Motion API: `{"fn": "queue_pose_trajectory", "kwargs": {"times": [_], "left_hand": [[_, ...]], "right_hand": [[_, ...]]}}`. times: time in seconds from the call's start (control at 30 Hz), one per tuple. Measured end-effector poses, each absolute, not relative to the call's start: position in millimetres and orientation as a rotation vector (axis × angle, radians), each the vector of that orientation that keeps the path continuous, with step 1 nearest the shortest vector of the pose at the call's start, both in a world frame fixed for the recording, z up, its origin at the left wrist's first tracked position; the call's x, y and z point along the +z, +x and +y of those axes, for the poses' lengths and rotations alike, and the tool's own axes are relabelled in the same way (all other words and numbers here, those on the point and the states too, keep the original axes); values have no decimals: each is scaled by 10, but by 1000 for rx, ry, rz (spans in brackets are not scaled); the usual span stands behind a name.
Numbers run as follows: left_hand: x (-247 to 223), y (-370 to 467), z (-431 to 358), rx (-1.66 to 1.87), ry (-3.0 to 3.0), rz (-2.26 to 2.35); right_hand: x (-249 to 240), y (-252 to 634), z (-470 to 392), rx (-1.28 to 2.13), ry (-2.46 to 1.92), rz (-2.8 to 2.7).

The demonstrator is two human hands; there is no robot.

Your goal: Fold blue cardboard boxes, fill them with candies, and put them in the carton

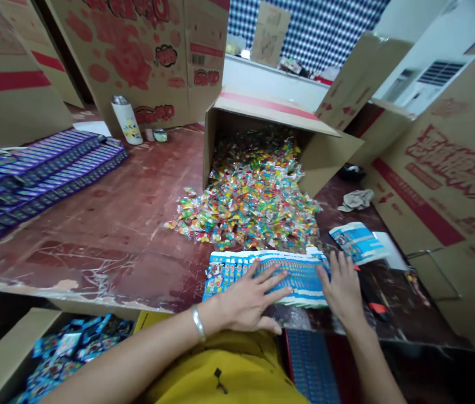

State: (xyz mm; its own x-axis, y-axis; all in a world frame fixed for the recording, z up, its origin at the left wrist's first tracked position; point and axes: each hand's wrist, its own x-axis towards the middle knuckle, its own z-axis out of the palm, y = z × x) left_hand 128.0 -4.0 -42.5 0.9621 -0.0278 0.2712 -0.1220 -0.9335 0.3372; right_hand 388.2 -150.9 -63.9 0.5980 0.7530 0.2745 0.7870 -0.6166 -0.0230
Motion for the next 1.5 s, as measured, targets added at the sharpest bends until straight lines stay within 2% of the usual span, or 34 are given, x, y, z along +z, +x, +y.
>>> {"fn": "queue_pose_trajectory", "kwargs": {"times": [0.13, 0.43, 0.63, 0.73, 0.83, 1.07, 1.3, 1.5], "left_hand": [[-573, 1588, -76, 417, 2747, -107], [-603, 1267, 90, 270, 2770, -111], [-329, 1012, 16, 346, 2797, 14], [-292, 593, -42, 339, 2803, 227], [-374, 140, -94, 237, 2794, 456], [-529, -165, -115, 88, 2744, 611], [-481, -149, -121, 176, 2611, 616], [-507, -119, -175, 219, 2540, 658]], "right_hand": [[-766, 3606, -1529, -309, -2756, -1453], [-795, 3171, -1319, -346, -2548, -1671], [-356, 3066, -1075, -276, -2223, -1601], [-132, 2763, -721, 6, -1901, -1783], [-112, 2379, -304, 256, -1725, -2055], [-328, 1961, 352, 163, -1794, -2231], [-243, 2044, 411, 243, -1617, -2090], [-281, 2038, 414, 267, -1536, -2245]]}}
